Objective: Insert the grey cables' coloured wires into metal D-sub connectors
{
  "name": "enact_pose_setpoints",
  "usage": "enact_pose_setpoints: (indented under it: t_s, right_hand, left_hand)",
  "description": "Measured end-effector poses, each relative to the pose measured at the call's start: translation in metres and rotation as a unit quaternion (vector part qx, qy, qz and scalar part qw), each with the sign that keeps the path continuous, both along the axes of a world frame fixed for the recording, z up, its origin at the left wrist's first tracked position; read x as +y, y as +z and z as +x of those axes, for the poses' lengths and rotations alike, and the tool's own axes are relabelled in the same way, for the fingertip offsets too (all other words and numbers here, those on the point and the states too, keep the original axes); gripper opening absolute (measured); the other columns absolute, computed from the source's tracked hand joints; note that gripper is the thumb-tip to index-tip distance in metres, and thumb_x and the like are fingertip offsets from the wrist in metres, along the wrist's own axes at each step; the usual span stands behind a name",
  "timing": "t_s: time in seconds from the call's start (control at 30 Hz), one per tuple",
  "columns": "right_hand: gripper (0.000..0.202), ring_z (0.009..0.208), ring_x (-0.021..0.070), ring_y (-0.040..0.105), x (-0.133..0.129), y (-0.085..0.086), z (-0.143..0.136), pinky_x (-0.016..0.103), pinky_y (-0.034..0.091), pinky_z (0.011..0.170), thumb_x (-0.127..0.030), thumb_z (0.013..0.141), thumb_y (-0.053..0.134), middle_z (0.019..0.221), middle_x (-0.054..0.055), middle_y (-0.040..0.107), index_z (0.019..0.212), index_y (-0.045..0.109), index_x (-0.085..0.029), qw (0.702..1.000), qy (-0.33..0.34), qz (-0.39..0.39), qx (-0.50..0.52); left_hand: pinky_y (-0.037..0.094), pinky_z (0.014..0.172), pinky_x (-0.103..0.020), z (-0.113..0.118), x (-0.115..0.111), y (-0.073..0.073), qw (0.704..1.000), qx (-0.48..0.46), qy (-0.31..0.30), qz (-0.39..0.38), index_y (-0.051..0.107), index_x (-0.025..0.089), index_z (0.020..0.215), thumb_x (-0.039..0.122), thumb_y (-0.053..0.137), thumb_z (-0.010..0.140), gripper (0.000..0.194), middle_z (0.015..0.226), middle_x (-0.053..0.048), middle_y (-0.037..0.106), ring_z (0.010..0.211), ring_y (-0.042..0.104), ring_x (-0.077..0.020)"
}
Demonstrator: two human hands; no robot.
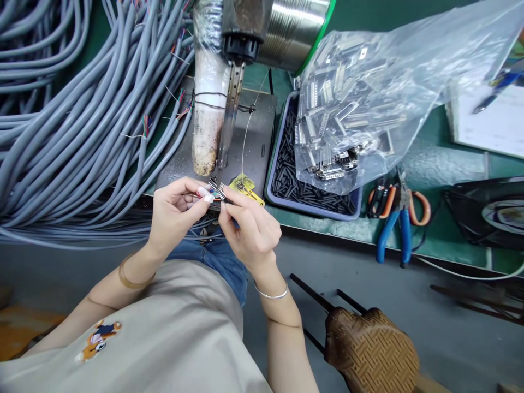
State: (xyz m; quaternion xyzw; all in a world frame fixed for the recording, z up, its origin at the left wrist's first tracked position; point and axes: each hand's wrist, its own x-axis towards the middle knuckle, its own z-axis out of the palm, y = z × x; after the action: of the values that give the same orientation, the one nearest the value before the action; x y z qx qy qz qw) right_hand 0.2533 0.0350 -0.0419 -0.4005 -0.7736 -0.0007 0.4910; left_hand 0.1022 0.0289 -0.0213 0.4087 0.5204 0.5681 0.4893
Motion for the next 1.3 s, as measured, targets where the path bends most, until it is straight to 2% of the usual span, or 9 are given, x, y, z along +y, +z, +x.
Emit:
enact_pose_setpoints:
  t_s: [0.13,0.2,0.33,0.53,0.73,1.03,1.3]
  right_hand:
    - [0.017,0.086,0.0150,0.076,-0.002,0.003,-0.002,0.029,0.063,0.074,-0.009,0.088,0.073,0.093,0.000,0.079,0.090,0.066,-0.024,0.989,0.004,-0.095,0.113]
    - [0.017,0.085,0.0146,0.075,-0.003,0.004,-0.003,0.027,0.063,0.071,-0.008,0.087,0.073,0.092,-0.001,0.077,0.089,0.066,-0.024,0.982,0.010,-0.128,0.136]
    - [0.019,0.086,0.0139,0.075,-0.005,0.003,-0.006,0.027,0.063,0.076,-0.005,0.086,0.073,0.092,-0.001,0.077,0.090,0.067,-0.023,0.989,0.006,-0.092,0.111]
    - [0.022,0.087,0.0143,0.076,-0.005,0.002,-0.010,0.027,0.063,0.080,-0.003,0.085,0.074,0.091,0.000,0.078,0.091,0.065,-0.022,0.997,-0.007,-0.039,0.068]
    - [0.021,0.087,0.0145,0.076,-0.002,0.002,-0.010,0.028,0.063,0.079,-0.005,0.086,0.072,0.093,0.001,0.078,0.091,0.063,-0.023,0.997,0.000,-0.041,0.064]
    - [0.019,0.087,0.0145,0.074,0.004,0.005,-0.007,0.029,0.061,0.078,-0.007,0.086,0.073,0.093,0.001,0.078,0.089,0.063,-0.023,0.996,0.009,-0.052,0.067]
    - [0.018,0.085,0.0152,0.073,0.007,0.007,-0.006,0.031,0.061,0.076,-0.008,0.086,0.075,0.093,0.000,0.078,0.087,0.065,-0.023,0.996,0.017,-0.059,0.072]
  left_hand:
    - [0.052,0.057,-0.016,-0.002,-0.003,0.001,0.999,-0.036,-0.024,-0.020,0.068,0.014,0.073,0.017,0.078,0.070,0.011,0.074,-0.001,0.070,0.060,0.060,-0.0061]
    - [0.049,0.052,-0.016,-0.001,-0.004,0.000,0.998,-0.061,-0.023,-0.026,0.068,0.014,0.073,0.016,0.079,0.069,0.012,0.071,0.000,0.069,0.054,0.057,-0.0045]
    - [0.044,0.045,-0.013,0.002,-0.005,0.000,0.996,-0.090,0.004,-0.026,0.068,0.013,0.072,0.012,0.079,0.067,0.013,0.064,0.003,0.065,0.048,0.052,-0.0024]
    - [0.046,0.048,-0.013,0.007,-0.003,0.000,0.997,-0.064,0.043,-0.016,0.067,0.014,0.071,0.013,0.076,0.067,0.010,0.066,0.002,0.068,0.050,0.056,-0.0033]
    - [0.054,0.057,-0.014,0.010,0.000,0.001,0.997,-0.027,0.069,0.006,0.067,0.015,0.071,0.013,0.074,0.067,0.008,0.067,0.001,0.071,0.058,0.064,-0.0063]
    - [0.049,0.053,-0.013,0.012,0.004,0.001,0.996,0.002,0.081,0.026,0.065,0.015,0.071,0.013,0.073,0.068,0.008,0.065,0.002,0.068,0.054,0.059,-0.0051]
    - [0.047,0.052,-0.013,0.010,0.005,0.002,0.997,-0.043,0.065,0.019,0.066,0.015,0.071,0.012,0.075,0.068,0.011,0.066,0.002,0.067,0.054,0.060,-0.0048]
